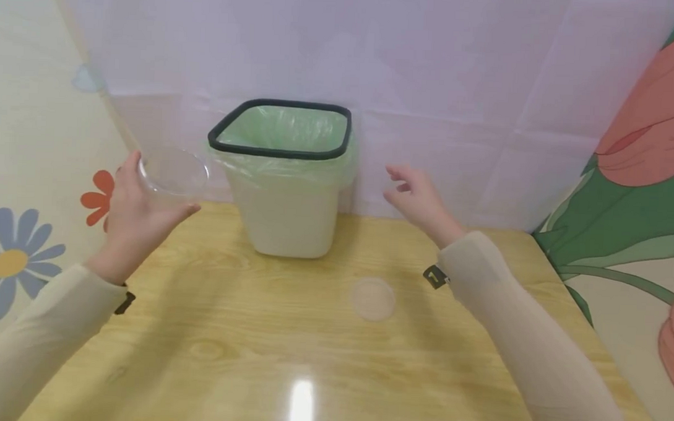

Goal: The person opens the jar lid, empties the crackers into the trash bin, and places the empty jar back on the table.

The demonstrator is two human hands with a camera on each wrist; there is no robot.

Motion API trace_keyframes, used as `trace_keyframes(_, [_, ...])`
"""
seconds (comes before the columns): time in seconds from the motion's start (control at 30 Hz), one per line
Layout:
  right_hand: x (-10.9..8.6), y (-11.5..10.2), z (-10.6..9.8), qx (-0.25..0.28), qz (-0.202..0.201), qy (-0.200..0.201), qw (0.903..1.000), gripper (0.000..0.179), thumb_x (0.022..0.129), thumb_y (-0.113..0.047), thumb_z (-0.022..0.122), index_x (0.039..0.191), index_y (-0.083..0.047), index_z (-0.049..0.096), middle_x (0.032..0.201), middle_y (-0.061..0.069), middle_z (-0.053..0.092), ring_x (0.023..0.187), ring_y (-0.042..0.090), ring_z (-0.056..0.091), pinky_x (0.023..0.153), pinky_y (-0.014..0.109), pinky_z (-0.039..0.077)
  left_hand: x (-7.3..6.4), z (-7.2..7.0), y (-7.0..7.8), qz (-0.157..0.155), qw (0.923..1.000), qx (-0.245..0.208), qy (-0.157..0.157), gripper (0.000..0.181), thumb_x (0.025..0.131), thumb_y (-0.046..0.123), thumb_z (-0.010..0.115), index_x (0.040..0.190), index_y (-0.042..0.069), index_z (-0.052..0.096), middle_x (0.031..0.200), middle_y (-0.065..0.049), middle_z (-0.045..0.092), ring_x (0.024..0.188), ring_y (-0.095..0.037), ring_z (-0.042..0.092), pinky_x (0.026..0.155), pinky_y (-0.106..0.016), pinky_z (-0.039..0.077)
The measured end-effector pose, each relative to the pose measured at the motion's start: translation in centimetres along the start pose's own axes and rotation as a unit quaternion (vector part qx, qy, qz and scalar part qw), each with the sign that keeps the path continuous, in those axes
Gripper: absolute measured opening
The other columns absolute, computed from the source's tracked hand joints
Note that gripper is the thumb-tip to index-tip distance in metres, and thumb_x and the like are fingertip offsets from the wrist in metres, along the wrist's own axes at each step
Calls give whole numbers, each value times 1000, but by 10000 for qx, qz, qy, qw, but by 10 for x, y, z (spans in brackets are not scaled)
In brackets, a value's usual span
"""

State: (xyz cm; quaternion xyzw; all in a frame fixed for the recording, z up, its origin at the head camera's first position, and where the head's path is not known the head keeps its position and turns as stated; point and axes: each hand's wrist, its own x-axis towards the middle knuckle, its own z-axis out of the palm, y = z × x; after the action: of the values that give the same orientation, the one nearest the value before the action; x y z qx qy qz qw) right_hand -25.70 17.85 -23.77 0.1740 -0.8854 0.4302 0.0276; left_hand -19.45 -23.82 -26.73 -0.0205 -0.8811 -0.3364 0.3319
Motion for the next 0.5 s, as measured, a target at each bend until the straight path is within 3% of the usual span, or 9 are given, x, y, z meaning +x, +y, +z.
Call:
trace_keyframes(0.23, [-17, 8, 2, -592, -222, -180, 9978, 58, 101, -9, 56, 153, 3, 33, 152, 29, 38, 133, 45, 42, 110, 59, 36, -21, 6, 0, -412, 9979, -344, -351, 109, 77, 20, 86, 158, 3, 15, 157, -25, 30, 139, -48, 33, 109, -70, 29])
trace_keyframes(0.5, [-23, 6, 4, -857, -346, -153, 9956, 57, 101, -8, 56, 152, 5, 34, 152, 30, 37, 133, 47, 41, 108, 61, 38, -29, 9, 1, -423, 9980, -402, -260, 109, 74, 18, 88, 156, 2, 19, 151, -27, 37, 131, -49, 40, 103, -70, 34])
